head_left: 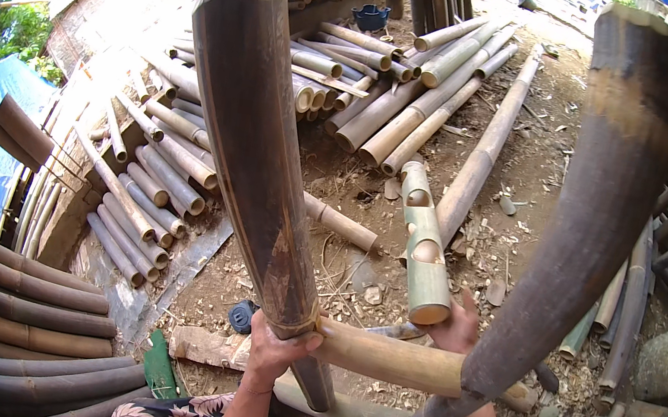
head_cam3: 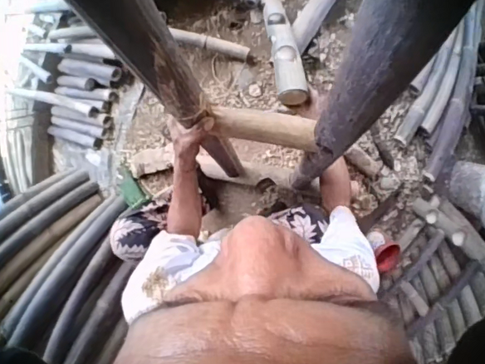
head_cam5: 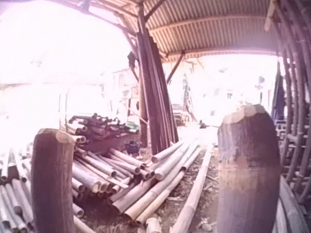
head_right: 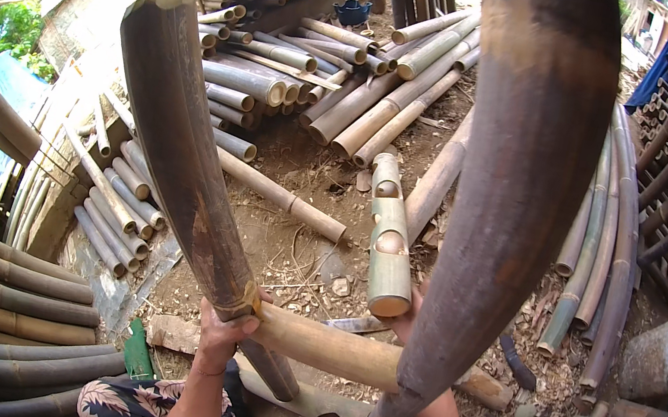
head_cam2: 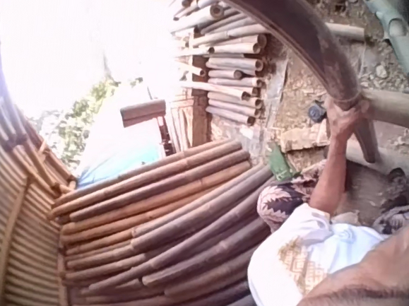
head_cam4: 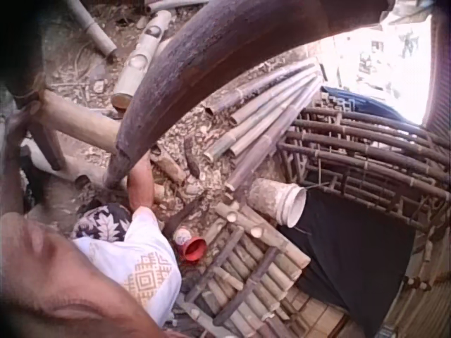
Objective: The person assembles bamboo pieces by fitting a crossbar into holes, measures a bamboo pole with a tape measure, and saws a section of a bamboo pole by hand.
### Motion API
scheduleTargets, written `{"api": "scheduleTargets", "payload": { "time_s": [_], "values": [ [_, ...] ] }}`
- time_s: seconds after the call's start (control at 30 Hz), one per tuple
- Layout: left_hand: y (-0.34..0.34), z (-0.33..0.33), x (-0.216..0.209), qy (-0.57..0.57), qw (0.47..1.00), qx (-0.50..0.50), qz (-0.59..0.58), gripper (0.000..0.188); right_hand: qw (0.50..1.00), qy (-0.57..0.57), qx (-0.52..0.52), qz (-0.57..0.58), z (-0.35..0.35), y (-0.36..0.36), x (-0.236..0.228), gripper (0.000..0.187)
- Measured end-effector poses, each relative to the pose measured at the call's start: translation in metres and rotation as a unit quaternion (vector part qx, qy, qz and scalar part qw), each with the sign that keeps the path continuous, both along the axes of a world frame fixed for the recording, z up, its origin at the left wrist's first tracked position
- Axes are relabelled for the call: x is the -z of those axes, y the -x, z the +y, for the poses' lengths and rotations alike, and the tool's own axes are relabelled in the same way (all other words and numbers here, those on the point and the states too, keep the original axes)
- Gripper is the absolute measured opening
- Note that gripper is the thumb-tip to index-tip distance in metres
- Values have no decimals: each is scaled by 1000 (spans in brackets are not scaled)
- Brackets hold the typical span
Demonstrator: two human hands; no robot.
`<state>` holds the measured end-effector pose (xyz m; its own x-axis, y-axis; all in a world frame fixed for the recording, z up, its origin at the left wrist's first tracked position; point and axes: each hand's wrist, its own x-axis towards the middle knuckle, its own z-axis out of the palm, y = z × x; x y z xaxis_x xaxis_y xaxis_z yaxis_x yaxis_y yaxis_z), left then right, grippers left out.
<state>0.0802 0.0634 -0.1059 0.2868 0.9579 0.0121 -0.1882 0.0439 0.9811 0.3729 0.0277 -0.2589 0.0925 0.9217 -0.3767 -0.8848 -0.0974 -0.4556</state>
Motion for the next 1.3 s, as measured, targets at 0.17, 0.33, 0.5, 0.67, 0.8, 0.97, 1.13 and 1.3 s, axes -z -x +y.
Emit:
{"api": "scheduleTargets", "payload": {
  "time_s": [0.17,0.33,0.5,0.67,0.8,0.97,1.13,1.3],
  "values": [
    [13,-6,4,-10,999,0,30,39,986,65,-75,-133,32,5,-21,74],
    [18,-12,5,-28,998,9,49,38,970,-111,-30,-213,-80,-53,-64,72],
    [29,-18,8,-61,998,-3,31,42,895,-103,142,-410,-193,-71,-168,102],
    [37,-35,-16,-78,995,53,24,42,779,62,299,-548,-276,-13,-236,81],
    [44,-42,-23,-101,987,115,36,42,621,114,297,-716,-345,-42,-266,85],
    [54,-33,-101,-193,977,92,0,56,342,148,301,-878,-348,-47,-426,95],
    [46,-37,-134,-219,976,19,4,46,107,-4,192,-976,-295,-28,-564,90],
    [45,-45,-131,-223,975,13,6,46,55,-16,98,-994,-245,12,-614,91]
  ]
}}
